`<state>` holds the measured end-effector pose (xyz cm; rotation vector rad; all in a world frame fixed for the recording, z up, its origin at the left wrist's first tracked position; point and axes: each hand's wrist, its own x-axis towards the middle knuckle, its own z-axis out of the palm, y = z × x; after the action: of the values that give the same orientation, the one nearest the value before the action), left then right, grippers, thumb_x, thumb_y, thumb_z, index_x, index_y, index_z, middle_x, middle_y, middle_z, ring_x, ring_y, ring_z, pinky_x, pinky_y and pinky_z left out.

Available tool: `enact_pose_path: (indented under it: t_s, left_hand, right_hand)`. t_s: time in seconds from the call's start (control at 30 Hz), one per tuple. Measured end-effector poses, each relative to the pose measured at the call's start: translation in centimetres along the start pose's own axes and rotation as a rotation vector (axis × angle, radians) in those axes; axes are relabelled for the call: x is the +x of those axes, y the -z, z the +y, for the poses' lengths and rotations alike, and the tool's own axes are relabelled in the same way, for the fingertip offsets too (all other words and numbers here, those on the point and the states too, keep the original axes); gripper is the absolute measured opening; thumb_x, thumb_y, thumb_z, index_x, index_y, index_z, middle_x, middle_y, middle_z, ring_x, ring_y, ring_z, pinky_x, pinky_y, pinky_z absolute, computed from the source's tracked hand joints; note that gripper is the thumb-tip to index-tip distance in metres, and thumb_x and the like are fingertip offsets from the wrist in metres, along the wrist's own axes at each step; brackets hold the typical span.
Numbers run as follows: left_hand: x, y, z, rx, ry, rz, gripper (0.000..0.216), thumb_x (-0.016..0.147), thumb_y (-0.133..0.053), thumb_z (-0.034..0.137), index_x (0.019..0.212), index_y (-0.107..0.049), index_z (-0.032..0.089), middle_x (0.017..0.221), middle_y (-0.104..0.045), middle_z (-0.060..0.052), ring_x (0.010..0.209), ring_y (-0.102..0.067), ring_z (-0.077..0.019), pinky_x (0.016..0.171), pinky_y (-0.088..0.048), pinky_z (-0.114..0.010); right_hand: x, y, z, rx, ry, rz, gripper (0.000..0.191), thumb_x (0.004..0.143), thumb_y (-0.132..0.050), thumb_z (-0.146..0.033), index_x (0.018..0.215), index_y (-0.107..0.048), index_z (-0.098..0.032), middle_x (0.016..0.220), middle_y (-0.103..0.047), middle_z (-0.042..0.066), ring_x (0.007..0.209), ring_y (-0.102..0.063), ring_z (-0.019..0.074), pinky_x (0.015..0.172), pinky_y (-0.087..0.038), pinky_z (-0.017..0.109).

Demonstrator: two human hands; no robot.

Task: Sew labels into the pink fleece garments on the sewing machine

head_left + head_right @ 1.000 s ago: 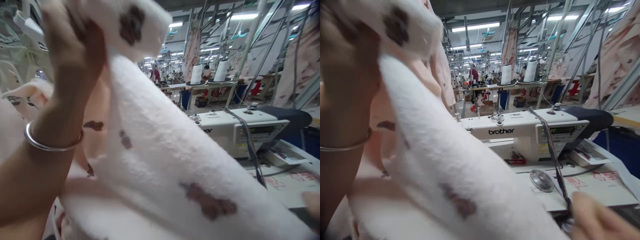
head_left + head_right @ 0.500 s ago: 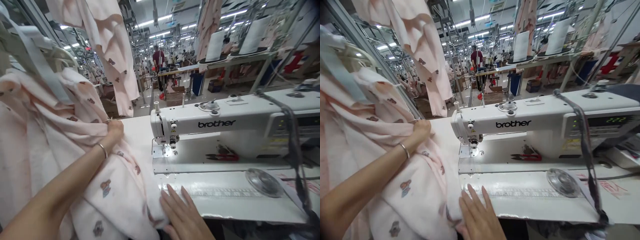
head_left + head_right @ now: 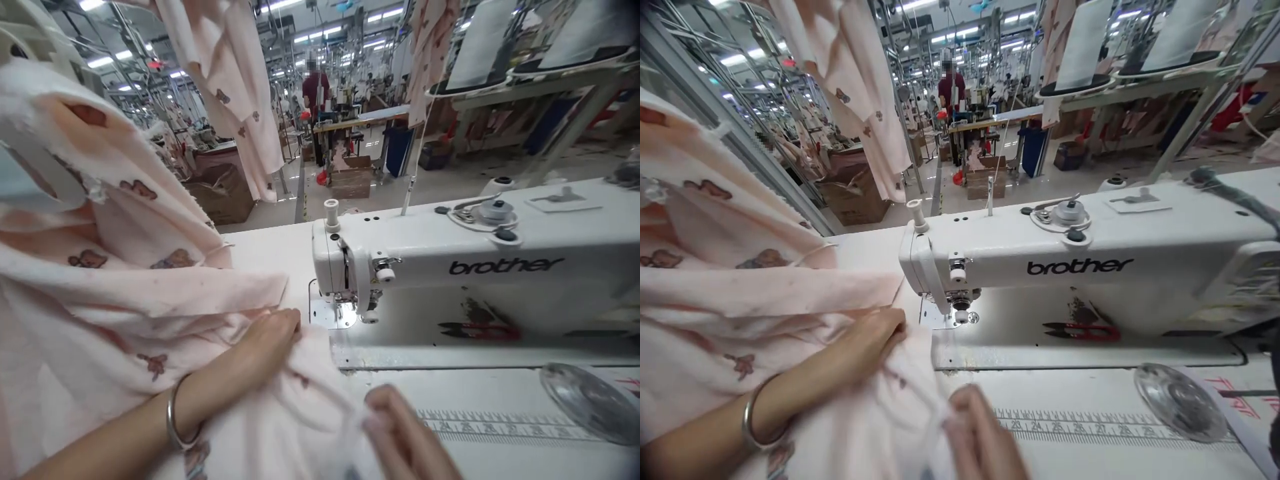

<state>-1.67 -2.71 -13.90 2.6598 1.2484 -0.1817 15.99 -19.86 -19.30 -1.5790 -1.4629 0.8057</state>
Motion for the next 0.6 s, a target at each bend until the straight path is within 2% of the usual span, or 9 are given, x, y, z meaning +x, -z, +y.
enact_pose_path:
  t_s: [0.07, 0.17, 0.23, 0.27, 0.33, 0.4, 0.47, 0.5, 0.6]
  left_hand:
    - [1.4, 1.0, -0.4, 0.055, 0.035, 0.094, 0.013, 0.089, -0.04, 0.02, 0.08, -0.05, 0.017, 0.075, -0.057, -0.005, 0.065, -0.052, -0.018, 0.06, -0.036, -0.029]
    - [2.6, 1.2, 0.0, 0.161, 0.08, 0.175, 0.012, 0.083, -0.041, 0.01, 0.083, -0.053, 0.014, 0.085, -0.058, -0.011, 0.077, -0.054, -0.0225, 0.069, -0.041, -0.034]
    - [2.2, 0.4, 1.3, 0.094, 0.027, 0.16, 0.021, 0.085, -0.036, 0.007, 0.09, -0.055, 0.013, 0.097, -0.059, -0.013, 0.088, -0.055, -0.0229, 0.078, -0.044, -0.035]
    - [1.5, -0.3, 2.1, 0.032, -0.041, 0.135, 0.026, 0.088, -0.032, 0.009, 0.097, -0.056, 0.014, 0.105, -0.059, -0.013, 0.094, -0.055, -0.0214, 0.083, -0.045, -0.034]
    - [-0.2, -1.8, 3.8, -0.061, -0.178, 0.064, 0.033, 0.095, -0.028, 0.021, 0.117, -0.052, 0.016, 0.123, -0.055, -0.013, 0.111, -0.053, -0.021, 0.095, -0.044, -0.035]
    - [-1.5, -3.1, 4.7, -0.027, -0.203, -0.019, 0.046, 0.094, -0.037, 0.037, 0.135, -0.04, 0.016, 0.142, -0.04, -0.015, 0.131, -0.036, -0.0301, 0.105, -0.035, -0.048]
    - [-1.2, -3.6, 4.1, 0.044, -0.114, -0.09, 0.065, 0.089, -0.044, 0.047, 0.143, -0.028, 0.015, 0.151, -0.024, -0.016, 0.139, -0.017, -0.0398, 0.107, -0.024, -0.061]
    - [-0.4, -3.4, 3.3, 0.055, -0.068, -0.124, 0.069, 0.088, -0.044, 0.049, 0.145, -0.026, 0.014, 0.152, -0.02, -0.016, 0.139, -0.012, -0.0413, 0.107, -0.022, -0.064]
    - [3.1, -1.9, -0.3, -0.013, -0.013, -0.078, 0.066, 0.086, -0.047, 0.048, 0.137, -0.037, 0.008, 0.147, -0.03, -0.021, 0.138, -0.019, -0.0389, 0.109, -0.024, -0.055]
  right_hand:
    - [2.9, 3.2, 0.1, -0.048, -0.026, -0.001, 0.023, 0.095, -0.034, -0.03, 0.113, -0.046, -0.022, 0.063, -0.058, -0.004, 0.052, -0.058, 0.0127, 0.048, -0.048, 0.02]
    - [5.8, 6.2, 1.4, -0.576, 0.067, 0.157, 0.04, 0.087, -0.04, -0.021, 0.126, -0.046, -0.014, 0.093, -0.064, 0.012, 0.083, -0.063, 0.0255, 0.066, -0.054, 0.036]
    - [5.3, 6.0, 2.3, -0.848, 0.252, 0.231, 0.04, 0.085, -0.036, -0.014, 0.122, -0.053, -0.012, 0.112, -0.06, 0.017, 0.102, -0.058, 0.0307, 0.077, -0.052, 0.043]
    - [4.3, 5.3, 2.7, -0.916, 0.361, 0.235, 0.04, 0.086, -0.035, -0.012, 0.119, -0.056, -0.013, 0.118, -0.059, 0.017, 0.109, -0.055, 0.0298, 0.082, -0.05, 0.041]
    - [1.8, 3.7, 3.3, -0.967, 0.571, 0.227, 0.036, 0.089, -0.037, -0.017, 0.118, -0.058, -0.013, 0.121, -0.06, 0.014, 0.112, -0.054, 0.0255, 0.087, -0.049, 0.035]
    - [0.1, 2.2, 3.8, -1.014, 0.682, 0.208, 0.037, 0.091, -0.042, -0.028, 0.118, -0.059, -0.011, 0.123, -0.059, 0.014, 0.114, -0.054, 0.0257, 0.089, -0.047, 0.035]
    - [0.6, 1.8, 4.3, -1.083, 0.66, 0.176, 0.04, 0.09, -0.044, -0.031, 0.121, -0.058, -0.009, 0.129, -0.056, 0.015, 0.118, -0.051, 0.0283, 0.091, -0.045, 0.041]
    - [1.8, 2.0, 4.5, -1.113, 0.608, 0.151, 0.041, 0.089, -0.045, -0.029, 0.124, -0.056, -0.01, 0.131, -0.054, 0.014, 0.119, -0.049, 0.0297, 0.091, -0.044, 0.045]
    - [7.5, 4.2, 4.5, -1.136, 0.379, 0.017, 0.039, 0.085, -0.052, -0.025, 0.122, -0.058, -0.015, 0.129, -0.056, 0.011, 0.121, -0.048, 0.0309, 0.094, -0.042, 0.051]
